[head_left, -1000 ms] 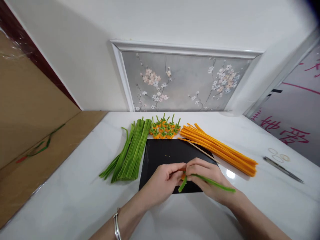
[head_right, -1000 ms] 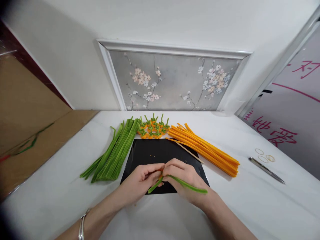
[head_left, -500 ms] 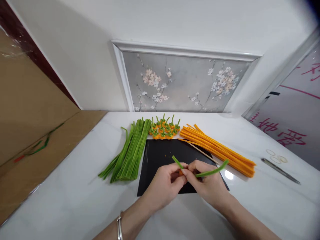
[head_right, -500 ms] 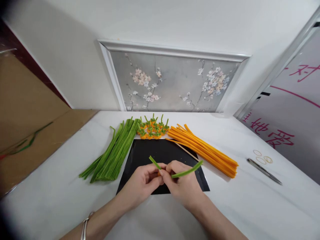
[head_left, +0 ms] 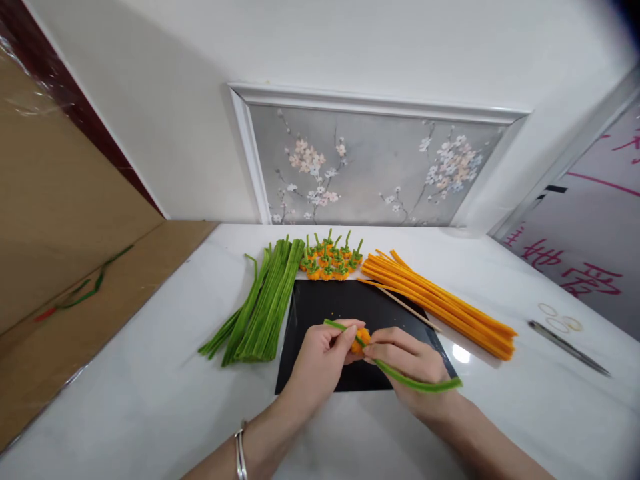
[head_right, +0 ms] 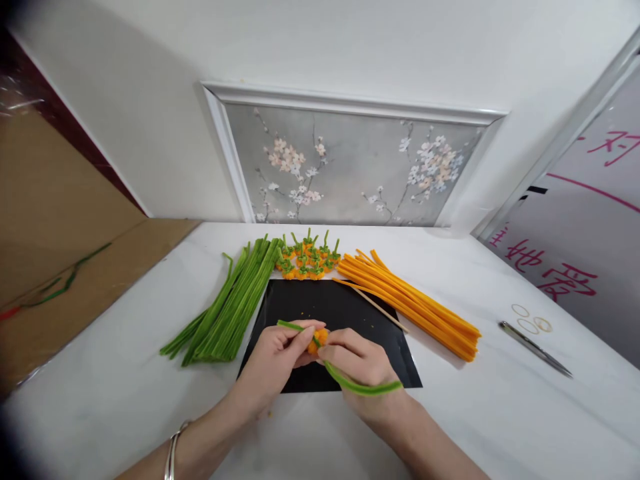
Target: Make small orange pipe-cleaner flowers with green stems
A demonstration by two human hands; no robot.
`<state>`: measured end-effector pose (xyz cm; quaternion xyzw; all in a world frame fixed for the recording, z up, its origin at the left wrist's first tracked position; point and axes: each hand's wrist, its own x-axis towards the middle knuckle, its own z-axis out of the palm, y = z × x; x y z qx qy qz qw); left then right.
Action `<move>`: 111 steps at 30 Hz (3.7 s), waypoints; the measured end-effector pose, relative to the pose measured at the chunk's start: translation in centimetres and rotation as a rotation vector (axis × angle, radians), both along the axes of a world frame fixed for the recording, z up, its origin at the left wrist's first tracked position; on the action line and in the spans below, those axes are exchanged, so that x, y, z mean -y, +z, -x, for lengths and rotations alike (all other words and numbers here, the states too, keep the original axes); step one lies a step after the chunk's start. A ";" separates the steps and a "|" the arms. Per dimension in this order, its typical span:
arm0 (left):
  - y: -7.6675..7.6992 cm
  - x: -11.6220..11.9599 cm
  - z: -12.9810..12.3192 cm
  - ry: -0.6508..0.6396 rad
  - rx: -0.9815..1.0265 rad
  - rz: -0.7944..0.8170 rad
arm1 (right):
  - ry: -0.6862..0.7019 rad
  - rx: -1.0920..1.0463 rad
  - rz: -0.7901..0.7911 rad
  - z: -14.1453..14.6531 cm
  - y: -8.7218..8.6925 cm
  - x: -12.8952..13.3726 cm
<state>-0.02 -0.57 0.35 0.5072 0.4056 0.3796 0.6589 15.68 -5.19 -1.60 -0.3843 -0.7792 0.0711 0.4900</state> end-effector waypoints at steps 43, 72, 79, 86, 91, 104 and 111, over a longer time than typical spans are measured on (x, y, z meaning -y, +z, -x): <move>0.0 -0.9 0.9 -0.240 -0.132 -0.197 | -0.140 0.488 -0.049 -1.3 1.5 0.0; -0.2 -1.3 0.9 -0.146 -0.250 -0.528 | -0.263 0.303 -0.109 0.9 1.2 0.6; 0.0 -0.5 0.7 -0.059 -0.238 -0.600 | -0.288 0.226 -0.129 2.3 0.8 1.0; -0.3 -0.2 0.0 0.090 -0.221 -0.411 | -0.351 0.506 -0.241 2.5 0.2 1.5; -0.1 0.1 -0.2 0.119 -0.215 -0.366 | -0.362 0.557 -0.263 2.7 0.2 1.6; -0.7 -0.2 0.1 0.123 -0.177 -0.448 | -0.162 -0.489 0.570 0.3 1.3 0.3; -0.9 -0.6 0.3 0.137 -0.249 -0.478 | 0.104 -0.692 0.951 0.5 1.4 -0.1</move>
